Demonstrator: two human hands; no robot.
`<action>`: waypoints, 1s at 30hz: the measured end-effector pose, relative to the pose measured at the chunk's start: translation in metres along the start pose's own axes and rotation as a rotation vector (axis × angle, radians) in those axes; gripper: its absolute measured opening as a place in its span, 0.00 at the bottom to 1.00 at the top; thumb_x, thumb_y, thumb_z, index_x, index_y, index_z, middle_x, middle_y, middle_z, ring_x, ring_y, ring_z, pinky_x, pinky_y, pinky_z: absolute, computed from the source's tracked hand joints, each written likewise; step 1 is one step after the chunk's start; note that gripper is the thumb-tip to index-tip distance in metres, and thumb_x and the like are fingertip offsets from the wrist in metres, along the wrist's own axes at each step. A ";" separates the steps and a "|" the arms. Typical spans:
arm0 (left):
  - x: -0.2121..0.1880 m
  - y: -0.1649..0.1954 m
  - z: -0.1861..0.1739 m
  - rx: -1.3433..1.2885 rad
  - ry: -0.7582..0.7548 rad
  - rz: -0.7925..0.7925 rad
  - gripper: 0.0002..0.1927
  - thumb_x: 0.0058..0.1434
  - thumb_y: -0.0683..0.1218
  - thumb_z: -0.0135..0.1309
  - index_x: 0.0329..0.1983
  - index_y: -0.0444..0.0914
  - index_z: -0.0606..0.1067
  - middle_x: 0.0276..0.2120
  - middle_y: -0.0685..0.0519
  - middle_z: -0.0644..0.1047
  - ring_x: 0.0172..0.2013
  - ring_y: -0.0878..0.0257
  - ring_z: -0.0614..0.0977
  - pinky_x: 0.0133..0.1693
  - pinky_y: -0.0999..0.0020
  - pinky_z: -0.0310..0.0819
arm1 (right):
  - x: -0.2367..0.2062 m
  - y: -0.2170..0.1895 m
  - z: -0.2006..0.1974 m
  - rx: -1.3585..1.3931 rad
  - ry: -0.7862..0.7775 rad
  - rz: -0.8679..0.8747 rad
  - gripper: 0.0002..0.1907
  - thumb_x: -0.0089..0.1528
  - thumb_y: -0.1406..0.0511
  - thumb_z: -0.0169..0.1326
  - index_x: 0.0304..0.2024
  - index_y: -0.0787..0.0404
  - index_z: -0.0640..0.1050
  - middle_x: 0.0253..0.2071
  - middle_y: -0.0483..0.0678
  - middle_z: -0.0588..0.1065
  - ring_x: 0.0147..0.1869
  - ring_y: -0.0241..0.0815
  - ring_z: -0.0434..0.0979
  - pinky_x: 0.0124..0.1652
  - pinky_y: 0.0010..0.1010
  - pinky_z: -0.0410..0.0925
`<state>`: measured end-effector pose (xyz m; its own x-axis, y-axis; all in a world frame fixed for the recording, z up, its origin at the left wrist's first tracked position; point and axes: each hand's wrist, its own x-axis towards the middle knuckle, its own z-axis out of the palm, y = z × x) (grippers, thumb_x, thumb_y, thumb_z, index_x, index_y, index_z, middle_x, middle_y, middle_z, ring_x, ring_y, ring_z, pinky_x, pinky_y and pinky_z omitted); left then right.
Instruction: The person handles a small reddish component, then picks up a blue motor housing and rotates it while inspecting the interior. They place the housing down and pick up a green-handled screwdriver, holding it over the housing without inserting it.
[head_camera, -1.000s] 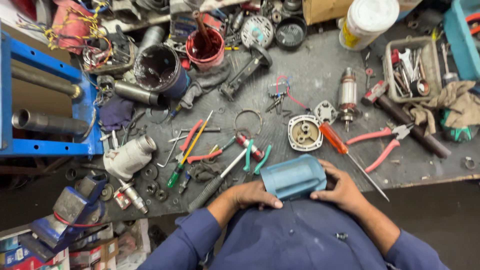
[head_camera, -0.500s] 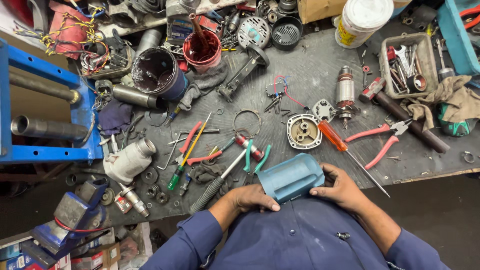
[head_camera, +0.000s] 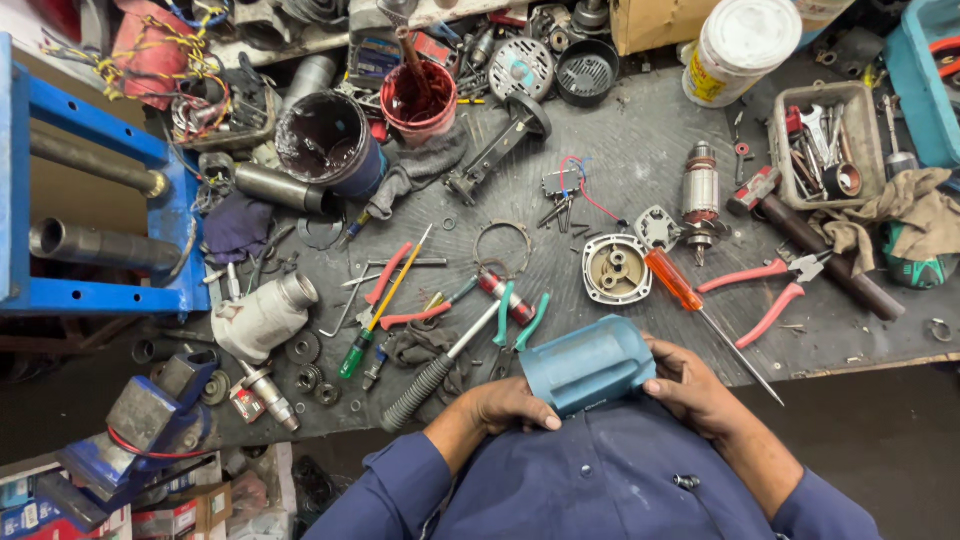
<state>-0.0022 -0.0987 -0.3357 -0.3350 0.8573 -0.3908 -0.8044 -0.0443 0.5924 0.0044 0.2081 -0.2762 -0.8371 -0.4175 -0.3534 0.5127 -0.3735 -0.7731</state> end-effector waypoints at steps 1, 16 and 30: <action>0.001 -0.001 0.000 -0.008 0.003 -0.003 0.20 0.51 0.44 0.67 0.45 0.35 0.74 0.31 0.58 0.73 0.25 0.71 0.71 0.25 0.76 0.63 | -0.002 0.002 -0.001 0.016 0.012 0.023 0.44 0.51 0.62 0.69 0.66 0.72 0.68 0.68 0.53 0.68 0.70 0.44 0.68 0.66 0.38 0.60; 0.001 0.027 0.011 0.045 -0.022 -0.096 0.13 0.56 0.46 0.61 0.37 0.35 0.72 0.20 0.60 0.65 0.17 0.72 0.63 0.19 0.75 0.53 | -0.019 0.014 -0.011 -0.331 0.008 -0.149 0.33 0.57 0.62 0.66 0.60 0.71 0.72 0.67 0.53 0.66 0.70 0.45 0.66 0.65 0.37 0.61; -0.002 0.041 0.020 -0.096 0.020 -0.076 0.13 0.52 0.48 0.60 0.39 0.41 0.74 0.18 0.61 0.66 0.16 0.74 0.62 0.18 0.78 0.52 | -0.011 0.001 -0.015 -0.342 0.091 0.100 0.37 0.56 0.62 0.66 0.65 0.70 0.70 0.60 0.52 0.76 0.62 0.41 0.75 0.61 0.35 0.67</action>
<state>-0.0250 -0.0919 -0.2970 -0.2802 0.8498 -0.4464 -0.8710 -0.0296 0.4904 0.0117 0.2245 -0.2812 -0.8073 -0.3570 -0.4699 0.5124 -0.0293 -0.8582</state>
